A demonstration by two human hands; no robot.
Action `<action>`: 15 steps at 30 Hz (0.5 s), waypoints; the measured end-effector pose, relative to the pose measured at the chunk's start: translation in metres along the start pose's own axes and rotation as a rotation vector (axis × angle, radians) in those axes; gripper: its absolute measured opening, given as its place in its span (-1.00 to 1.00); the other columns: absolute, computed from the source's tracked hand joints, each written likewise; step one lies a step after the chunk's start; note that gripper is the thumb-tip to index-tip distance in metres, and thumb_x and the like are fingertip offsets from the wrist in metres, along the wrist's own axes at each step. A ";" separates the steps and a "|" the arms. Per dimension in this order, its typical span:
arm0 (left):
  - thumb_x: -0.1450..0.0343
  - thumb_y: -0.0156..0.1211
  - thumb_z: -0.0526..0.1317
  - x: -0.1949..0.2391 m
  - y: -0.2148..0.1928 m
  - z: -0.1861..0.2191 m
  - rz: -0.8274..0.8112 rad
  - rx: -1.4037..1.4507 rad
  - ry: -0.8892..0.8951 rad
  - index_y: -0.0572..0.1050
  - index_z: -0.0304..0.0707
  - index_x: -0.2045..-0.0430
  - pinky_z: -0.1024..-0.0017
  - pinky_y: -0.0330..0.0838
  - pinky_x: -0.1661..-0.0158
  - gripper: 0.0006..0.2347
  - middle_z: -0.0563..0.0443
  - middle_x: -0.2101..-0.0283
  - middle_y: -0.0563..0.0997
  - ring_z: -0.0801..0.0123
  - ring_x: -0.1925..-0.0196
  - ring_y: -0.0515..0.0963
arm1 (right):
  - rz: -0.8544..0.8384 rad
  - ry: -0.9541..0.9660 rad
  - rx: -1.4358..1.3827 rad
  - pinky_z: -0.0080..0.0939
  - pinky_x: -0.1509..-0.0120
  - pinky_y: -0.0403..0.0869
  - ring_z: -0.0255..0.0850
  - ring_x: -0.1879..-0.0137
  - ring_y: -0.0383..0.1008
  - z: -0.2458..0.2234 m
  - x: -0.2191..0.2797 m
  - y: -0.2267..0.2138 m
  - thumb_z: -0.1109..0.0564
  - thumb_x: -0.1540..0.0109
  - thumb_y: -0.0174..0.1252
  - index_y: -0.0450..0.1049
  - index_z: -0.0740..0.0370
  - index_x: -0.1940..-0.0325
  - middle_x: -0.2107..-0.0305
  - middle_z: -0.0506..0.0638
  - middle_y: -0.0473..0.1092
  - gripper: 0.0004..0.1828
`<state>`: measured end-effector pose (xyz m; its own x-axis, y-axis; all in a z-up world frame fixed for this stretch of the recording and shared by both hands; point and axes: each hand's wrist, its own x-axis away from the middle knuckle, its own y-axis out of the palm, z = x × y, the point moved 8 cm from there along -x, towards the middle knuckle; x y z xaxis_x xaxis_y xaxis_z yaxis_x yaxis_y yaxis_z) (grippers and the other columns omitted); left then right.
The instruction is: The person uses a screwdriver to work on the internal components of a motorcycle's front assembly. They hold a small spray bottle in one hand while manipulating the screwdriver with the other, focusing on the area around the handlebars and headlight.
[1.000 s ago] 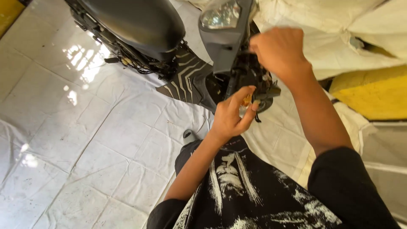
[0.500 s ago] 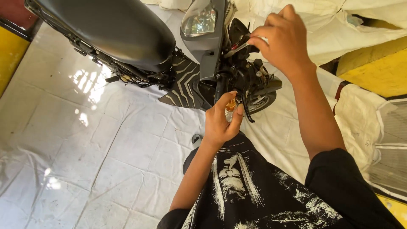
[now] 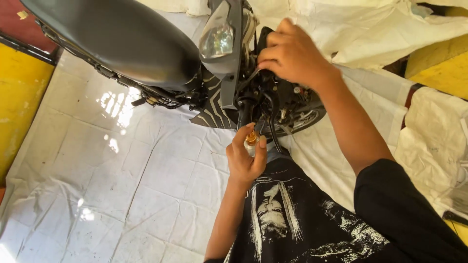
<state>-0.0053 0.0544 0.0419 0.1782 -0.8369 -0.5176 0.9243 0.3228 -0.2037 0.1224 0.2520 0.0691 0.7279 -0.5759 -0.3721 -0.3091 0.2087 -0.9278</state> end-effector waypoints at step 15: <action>-0.49 0.10 -0.37 -0.012 0.016 -0.001 0.185 -0.154 -0.247 0.21 -0.29 -0.11 0.52 0.39 0.53 -0.67 0.06 0.48 0.59 0.45 0.56 0.56 | -0.093 -0.191 -0.139 -0.11 -0.18 0.21 -0.20 0.07 0.19 0.035 -0.027 0.014 -0.24 -0.29 0.29 0.65 -0.08 0.18 0.41 -0.27 0.47 -0.73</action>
<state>0.0071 0.0699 0.0443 0.4314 -0.8338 -0.3446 0.8104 0.5260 -0.2582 0.1202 0.2983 0.0651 0.8556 -0.4249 -0.2958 -0.3070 0.0437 -0.9507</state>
